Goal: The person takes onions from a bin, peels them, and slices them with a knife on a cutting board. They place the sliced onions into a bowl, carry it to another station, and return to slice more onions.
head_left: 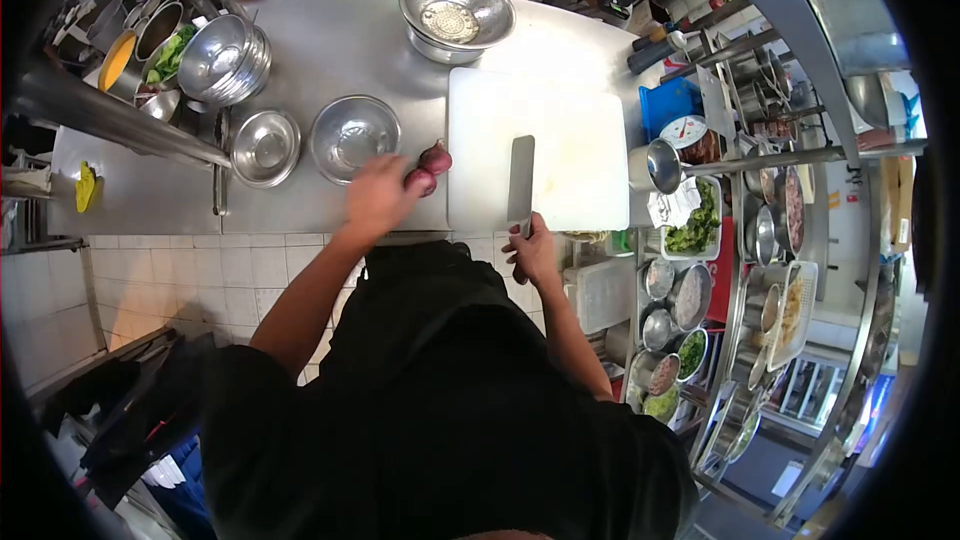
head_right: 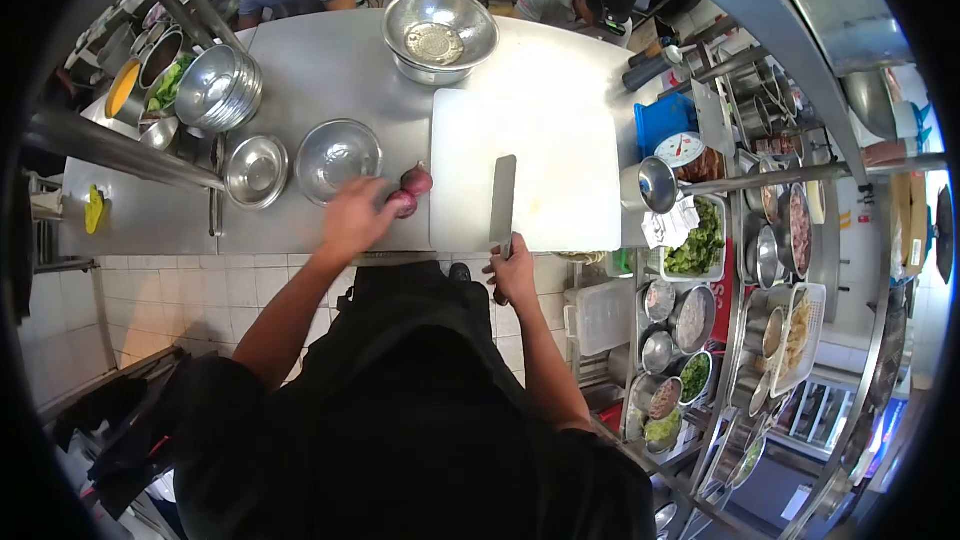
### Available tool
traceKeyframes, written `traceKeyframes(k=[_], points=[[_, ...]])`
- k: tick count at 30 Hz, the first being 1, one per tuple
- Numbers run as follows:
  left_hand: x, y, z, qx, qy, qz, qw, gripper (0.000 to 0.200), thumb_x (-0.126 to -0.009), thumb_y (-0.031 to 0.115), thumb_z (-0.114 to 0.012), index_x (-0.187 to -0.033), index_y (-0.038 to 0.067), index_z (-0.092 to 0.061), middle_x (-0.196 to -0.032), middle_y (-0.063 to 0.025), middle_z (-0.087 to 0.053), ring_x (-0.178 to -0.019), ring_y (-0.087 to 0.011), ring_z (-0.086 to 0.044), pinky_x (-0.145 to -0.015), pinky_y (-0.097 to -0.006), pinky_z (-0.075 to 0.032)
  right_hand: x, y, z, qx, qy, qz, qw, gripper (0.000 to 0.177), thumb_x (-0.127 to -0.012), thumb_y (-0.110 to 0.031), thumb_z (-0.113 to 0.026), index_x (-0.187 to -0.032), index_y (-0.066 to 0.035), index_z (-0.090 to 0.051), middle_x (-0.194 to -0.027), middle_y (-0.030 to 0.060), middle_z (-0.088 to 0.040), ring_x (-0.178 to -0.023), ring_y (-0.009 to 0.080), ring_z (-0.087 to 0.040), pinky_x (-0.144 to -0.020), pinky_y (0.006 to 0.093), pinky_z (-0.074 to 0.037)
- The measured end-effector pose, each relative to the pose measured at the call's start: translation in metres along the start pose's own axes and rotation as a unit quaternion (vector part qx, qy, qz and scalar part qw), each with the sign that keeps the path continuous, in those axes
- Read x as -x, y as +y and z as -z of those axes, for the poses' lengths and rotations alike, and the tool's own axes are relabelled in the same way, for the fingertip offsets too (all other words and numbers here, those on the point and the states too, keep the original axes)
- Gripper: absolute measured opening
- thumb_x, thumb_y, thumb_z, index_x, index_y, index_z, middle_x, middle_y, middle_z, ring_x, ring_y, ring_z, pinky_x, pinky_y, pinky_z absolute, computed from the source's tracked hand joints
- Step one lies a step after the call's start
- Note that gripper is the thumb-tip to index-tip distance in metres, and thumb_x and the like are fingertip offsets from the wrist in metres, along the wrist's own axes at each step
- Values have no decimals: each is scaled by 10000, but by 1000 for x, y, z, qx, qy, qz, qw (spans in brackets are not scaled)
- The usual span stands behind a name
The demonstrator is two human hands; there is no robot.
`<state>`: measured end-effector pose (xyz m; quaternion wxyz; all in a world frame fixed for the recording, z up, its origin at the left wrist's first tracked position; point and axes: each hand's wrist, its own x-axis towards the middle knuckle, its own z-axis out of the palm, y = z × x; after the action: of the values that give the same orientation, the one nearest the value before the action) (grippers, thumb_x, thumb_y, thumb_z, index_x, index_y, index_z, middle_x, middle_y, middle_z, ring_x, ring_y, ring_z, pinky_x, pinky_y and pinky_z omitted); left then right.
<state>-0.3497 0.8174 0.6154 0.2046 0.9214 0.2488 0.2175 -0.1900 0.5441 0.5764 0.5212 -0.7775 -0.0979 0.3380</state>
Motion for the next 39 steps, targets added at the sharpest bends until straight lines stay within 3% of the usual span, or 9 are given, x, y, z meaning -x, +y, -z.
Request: traceKeyframes(k=[7,13,15,18,23,26,31,35,39], points=[[-55,26,-84,-74,-219,145,962,372,-820,374,-714,-1011,62,-648,-909,-115,-721,-921,-319,-697,-812,-438,-554,6,-40,9,-43,-48,-131,989,216,-947,-221,-657,-948,-35,-548,-595,56,-548,-419,157,-515,-385,317,-436],[-49,38,-51,35,-123,94,987,388,-753,234,-748,-1111,107,-668,-1151,-181,-640,-935,-366,-680,-823,-421,-563,20,-69,-3,-1,-45,49,998,150,-968,-144,-624,-1020,-7,-591,-621,45,-570,-458,125,-520,-440,283,-441],[-39,36,-43,210,-42,110,971,481,-726,162,-761,-1191,137,-639,-1129,-171,-595,-1013,-345,-650,-868,-416,-543,19,-75,-23,-67,-23,126,990,170,-972,-103,-600,-1095,14,-615,-696,47,-617,-517,105,-552,-475,268,-448],[-16,13,-19,492,-34,200,847,657,-743,19,-763,-1350,153,-549,-1159,-81,-580,-1073,-237,-609,-919,-348,-515,17,-122,-34,66,-141,-7,988,268,-976,-140,-629,-1193,18,-628,-867,70,-680,-674,112,-608,-599,271,-498],[10,-14,36,723,-25,306,619,624,-842,-3,-736,-1410,115,-506,-1223,-42,-588,-1100,-160,-588,-961,-306,-484,5,-130,-93,111,-183,118,970,523,-1020,-366,-564,-1378,14,-552,-1082,142,-720,-985,228,-676,-890,345,-503],[23,-32,31,583,29,292,757,593,-854,-1,-742,-1396,44,-508,-1191,-54,-630,-1063,-136,-605,-924,-296,-497,6,-131,-122,167,-197,201,945,556,-1023,-466,-497,-1386,-51,-563,-1071,219,-709,-964,385,-687,-859,448,-513],[37,-54,37,574,57,287,765,520,-873,-22,-711,-1363,-20,-537,-1170,-86,-692,-1059,-163,-653,-961,-311,-508,8,-126,-146,289,-204,266,897,521,-1004,-486,-503,-1414,-168,-553,-1001,251,-692,-882,482,-647,-794,536,-513],[40,-47,52,616,116,293,722,409,-860,-13,-739,-1253,-27,-624,-1078,-77,-726,-971,-131,-673,-912,-278,-522,12,-121,-150,304,-215,286,883,531,-1003,-497,-501,-1437,-192,-530,-991,245,-698,-880,473,-654,-789,536,-512],[44,-55,57,585,71,276,759,365,-863,-7,-735,-1220,-11,-659,-1098,-68,-731,-985,-113,-669,-905,-274,-524,21,-124,-153,302,-218,275,886,540,-1008,-497,-493,-1432,-166,-532,-1004,244,-699,-888,475,-654,-794,535,-510]])
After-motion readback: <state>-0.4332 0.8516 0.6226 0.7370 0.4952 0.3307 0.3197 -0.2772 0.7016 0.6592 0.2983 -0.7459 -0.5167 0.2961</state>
